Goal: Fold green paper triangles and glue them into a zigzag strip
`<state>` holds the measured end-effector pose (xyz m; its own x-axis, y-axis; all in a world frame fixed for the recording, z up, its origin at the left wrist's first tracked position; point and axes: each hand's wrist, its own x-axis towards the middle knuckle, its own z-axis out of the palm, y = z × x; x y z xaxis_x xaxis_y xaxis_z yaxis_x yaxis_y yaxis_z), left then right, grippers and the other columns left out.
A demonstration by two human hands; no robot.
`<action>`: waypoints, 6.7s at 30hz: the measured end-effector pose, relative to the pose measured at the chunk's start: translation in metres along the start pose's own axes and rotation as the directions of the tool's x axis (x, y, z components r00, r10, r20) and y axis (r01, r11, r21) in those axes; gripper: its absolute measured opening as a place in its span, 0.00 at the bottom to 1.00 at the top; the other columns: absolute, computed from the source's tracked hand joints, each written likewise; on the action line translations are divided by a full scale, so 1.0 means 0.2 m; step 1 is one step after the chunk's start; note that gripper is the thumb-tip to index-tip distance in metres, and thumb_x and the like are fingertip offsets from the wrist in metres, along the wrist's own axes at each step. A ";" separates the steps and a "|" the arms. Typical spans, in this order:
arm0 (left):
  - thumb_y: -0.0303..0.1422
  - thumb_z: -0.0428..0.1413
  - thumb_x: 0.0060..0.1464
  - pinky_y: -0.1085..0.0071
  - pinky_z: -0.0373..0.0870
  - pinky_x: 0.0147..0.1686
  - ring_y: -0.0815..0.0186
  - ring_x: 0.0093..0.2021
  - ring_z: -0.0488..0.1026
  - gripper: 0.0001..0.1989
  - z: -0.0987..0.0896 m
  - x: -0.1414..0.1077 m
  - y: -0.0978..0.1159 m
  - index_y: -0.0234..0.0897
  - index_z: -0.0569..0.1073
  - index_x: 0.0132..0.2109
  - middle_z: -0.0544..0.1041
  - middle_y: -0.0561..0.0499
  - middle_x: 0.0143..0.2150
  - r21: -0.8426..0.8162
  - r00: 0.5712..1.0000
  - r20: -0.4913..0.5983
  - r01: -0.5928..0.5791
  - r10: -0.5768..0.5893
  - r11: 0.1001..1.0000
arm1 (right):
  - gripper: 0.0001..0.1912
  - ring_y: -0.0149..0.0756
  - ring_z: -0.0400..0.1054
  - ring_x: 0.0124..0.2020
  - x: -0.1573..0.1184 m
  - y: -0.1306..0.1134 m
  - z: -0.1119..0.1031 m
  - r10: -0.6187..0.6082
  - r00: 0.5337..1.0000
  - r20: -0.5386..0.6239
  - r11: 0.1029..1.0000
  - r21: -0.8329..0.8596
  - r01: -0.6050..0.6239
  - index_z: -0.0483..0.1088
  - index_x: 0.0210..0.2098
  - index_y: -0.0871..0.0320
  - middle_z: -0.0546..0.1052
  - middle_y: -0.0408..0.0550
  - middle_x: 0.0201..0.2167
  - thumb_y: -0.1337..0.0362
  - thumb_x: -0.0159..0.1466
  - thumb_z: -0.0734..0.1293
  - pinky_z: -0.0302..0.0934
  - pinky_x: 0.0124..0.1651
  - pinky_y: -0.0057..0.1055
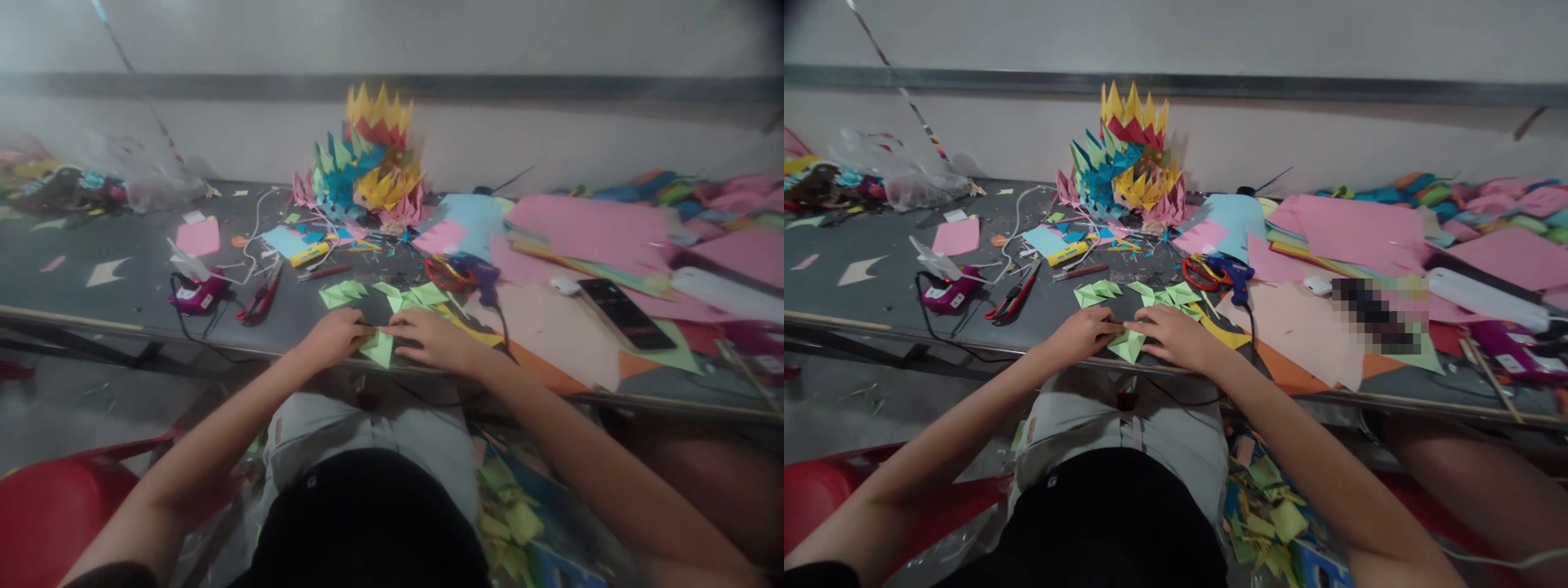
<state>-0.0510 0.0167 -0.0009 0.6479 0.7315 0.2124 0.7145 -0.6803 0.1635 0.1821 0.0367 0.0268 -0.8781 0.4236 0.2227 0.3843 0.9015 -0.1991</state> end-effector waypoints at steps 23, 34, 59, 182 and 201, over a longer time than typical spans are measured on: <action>0.30 0.46 0.60 0.68 0.64 0.42 0.65 0.39 0.67 0.11 0.08 -0.06 0.18 0.35 0.73 0.37 0.73 0.47 0.35 -0.073 0.972 -0.234 0.011 -0.028 0.997 | 0.12 0.36 0.67 0.33 -0.01 -0.01 0.12 0.002 0.999 -0.041 0.985 -0.175 -0.009 0.72 0.37 0.60 0.74 0.53 0.33 0.70 0.63 0.57 0.60 0.36 0.32; 0.31 0.58 0.51 0.74 0.64 0.36 0.68 0.35 0.70 0.03 0.05 -0.02 0.12 0.36 0.75 0.32 0.75 0.51 0.31 -0.546 0.976 -0.101 0.109 -0.195 0.831 | 0.13 0.36 0.67 0.37 -0.05 -0.07 0.15 0.036 0.994 -0.103 0.999 -0.021 -0.039 0.72 0.37 0.58 0.75 0.52 0.36 0.65 0.65 0.57 0.62 0.40 0.33; 0.28 0.58 0.49 0.76 0.61 0.31 0.70 0.31 0.68 0.05 0.07 -0.01 0.12 0.34 0.77 0.28 0.72 0.51 0.28 -0.630 0.953 -0.057 0.196 -0.296 0.751 | 0.07 0.28 0.58 0.26 0.04 -0.16 0.16 0.636 0.770 -0.057 0.724 0.389 -0.569 0.62 0.21 0.58 0.64 0.40 0.22 0.68 0.54 0.64 0.49 0.31 0.25; 0.38 0.54 0.53 0.72 0.65 0.38 0.65 0.36 0.70 0.17 0.03 -0.04 0.03 0.37 0.74 0.48 0.73 0.47 0.37 -0.329 0.954 -0.047 0.267 -0.298 0.906 | 0.14 0.35 0.67 0.38 0.03 -0.06 0.09 0.609 0.791 -0.060 0.774 0.261 -0.577 0.74 0.38 0.60 0.74 0.52 0.38 0.57 0.60 0.64 0.58 0.41 0.30; 0.31 0.47 0.57 0.69 0.65 0.38 0.62 0.37 0.70 0.12 -0.05 0.08 0.14 0.34 0.75 0.35 0.73 0.45 0.33 0.180 0.975 0.035 0.208 -0.218 0.961 | 0.11 0.38 0.66 0.39 0.13 -0.19 0.09 0.418 0.908 0.026 0.841 -0.389 -0.376 0.74 0.33 0.61 0.75 0.52 0.34 0.69 0.61 0.59 0.51 0.41 0.32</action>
<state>-0.0233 0.0076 0.0171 0.4854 0.8633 0.1379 0.8694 -0.4933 0.0277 0.1396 0.0116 0.0225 -0.6441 0.7591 0.0943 0.7643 0.6336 0.1202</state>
